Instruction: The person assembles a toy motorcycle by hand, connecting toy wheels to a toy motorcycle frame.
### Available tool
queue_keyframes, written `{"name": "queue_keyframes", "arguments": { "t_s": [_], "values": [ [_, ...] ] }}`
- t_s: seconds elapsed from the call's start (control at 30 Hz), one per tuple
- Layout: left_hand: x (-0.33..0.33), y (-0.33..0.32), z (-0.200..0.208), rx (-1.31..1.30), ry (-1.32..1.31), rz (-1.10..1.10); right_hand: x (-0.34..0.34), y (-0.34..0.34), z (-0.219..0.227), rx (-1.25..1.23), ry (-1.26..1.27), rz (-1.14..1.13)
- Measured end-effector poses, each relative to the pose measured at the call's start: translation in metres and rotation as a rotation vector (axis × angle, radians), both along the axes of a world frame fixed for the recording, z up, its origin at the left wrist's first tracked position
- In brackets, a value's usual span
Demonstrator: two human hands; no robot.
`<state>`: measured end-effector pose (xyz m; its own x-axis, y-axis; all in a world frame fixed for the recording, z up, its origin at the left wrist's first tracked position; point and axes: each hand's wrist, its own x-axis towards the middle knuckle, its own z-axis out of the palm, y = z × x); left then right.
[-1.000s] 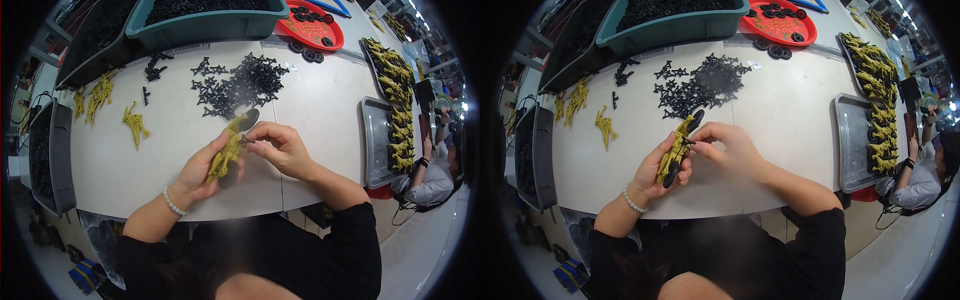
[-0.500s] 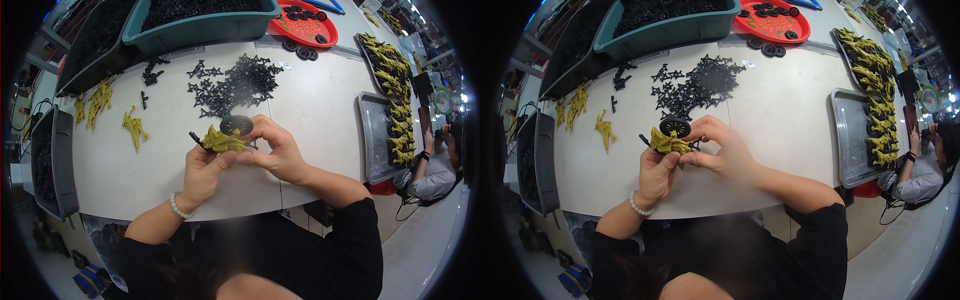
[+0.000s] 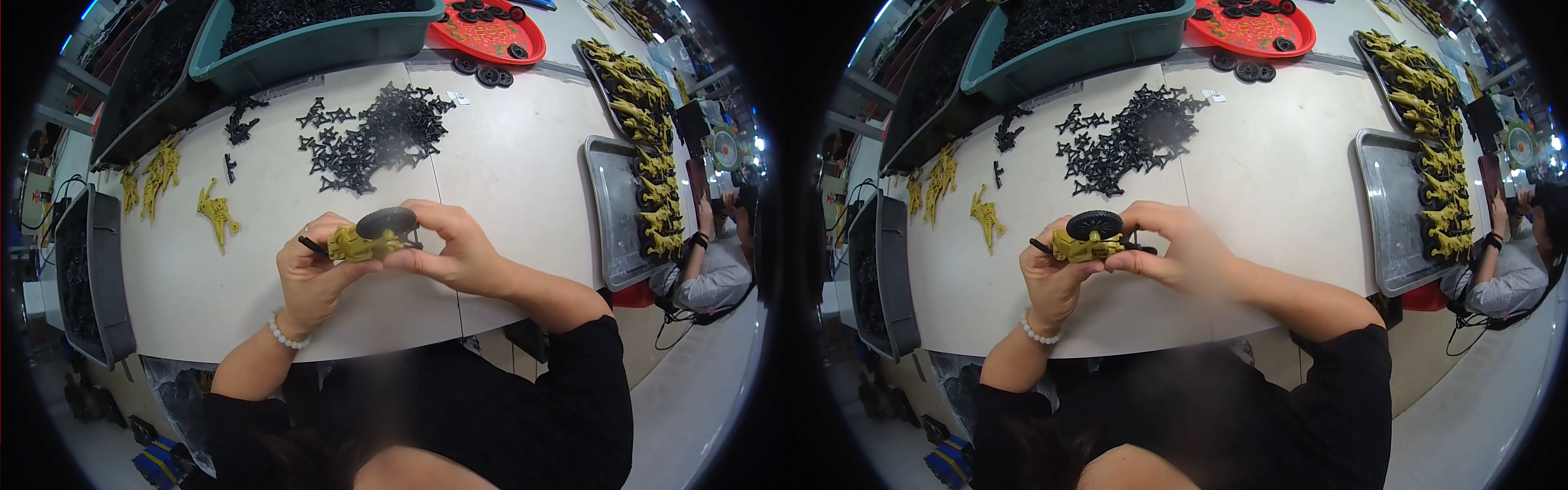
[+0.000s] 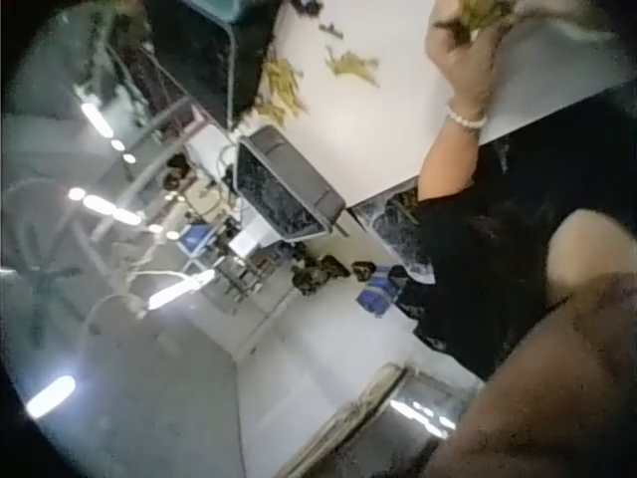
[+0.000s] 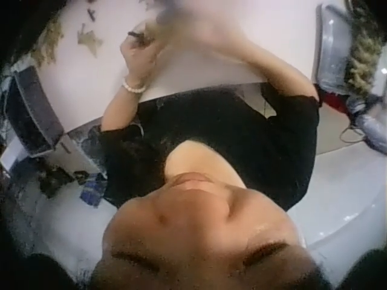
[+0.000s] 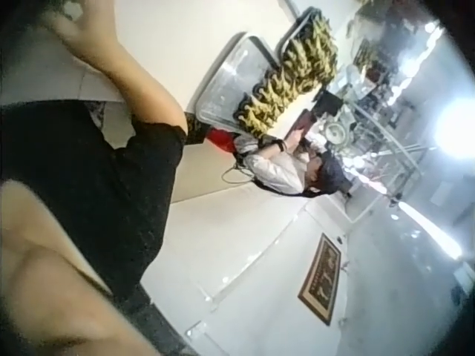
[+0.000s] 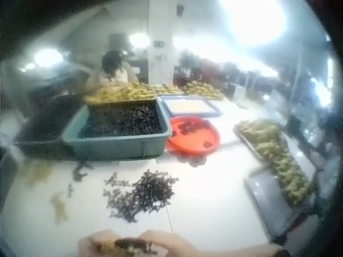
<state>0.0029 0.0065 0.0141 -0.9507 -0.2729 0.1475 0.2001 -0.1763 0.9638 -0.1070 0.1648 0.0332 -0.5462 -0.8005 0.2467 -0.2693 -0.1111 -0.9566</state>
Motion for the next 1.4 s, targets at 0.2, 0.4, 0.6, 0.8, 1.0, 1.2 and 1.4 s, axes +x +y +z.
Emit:
{"name": "queue_keyframes", "arguments": {
  "t_s": [0.2,0.4,0.6,0.8,1.0,1.2,1.4],
  "values": [
    [0.008,0.011,-0.002,0.038,0.053,0.036,0.006,0.002,-0.007,-0.072,0.037,0.047],
    [0.006,0.006,-0.009,0.087,0.005,-0.023,0.004,0.003,-0.005,-0.013,-0.175,0.058],
    [-0.006,0.002,0.004,0.235,0.022,-0.086,-0.016,0.012,0.005,0.126,0.157,0.122],
    [-0.001,-0.002,0.002,0.235,-0.021,-0.027,-0.011,0.006,0.005,-0.001,0.108,0.061],
    [-0.001,0.003,-0.002,0.173,0.043,-0.038,-0.004,0.007,0.001,-0.089,0.292,-0.014],
    [-0.007,0.005,-0.007,0.466,-0.057,-0.016,-0.010,0.004,-0.009,0.025,-0.022,0.053],
    [-0.009,-0.001,-0.004,0.549,-0.101,0.003,-0.013,0.007,0.004,0.120,-0.081,0.080]
  ]
}}
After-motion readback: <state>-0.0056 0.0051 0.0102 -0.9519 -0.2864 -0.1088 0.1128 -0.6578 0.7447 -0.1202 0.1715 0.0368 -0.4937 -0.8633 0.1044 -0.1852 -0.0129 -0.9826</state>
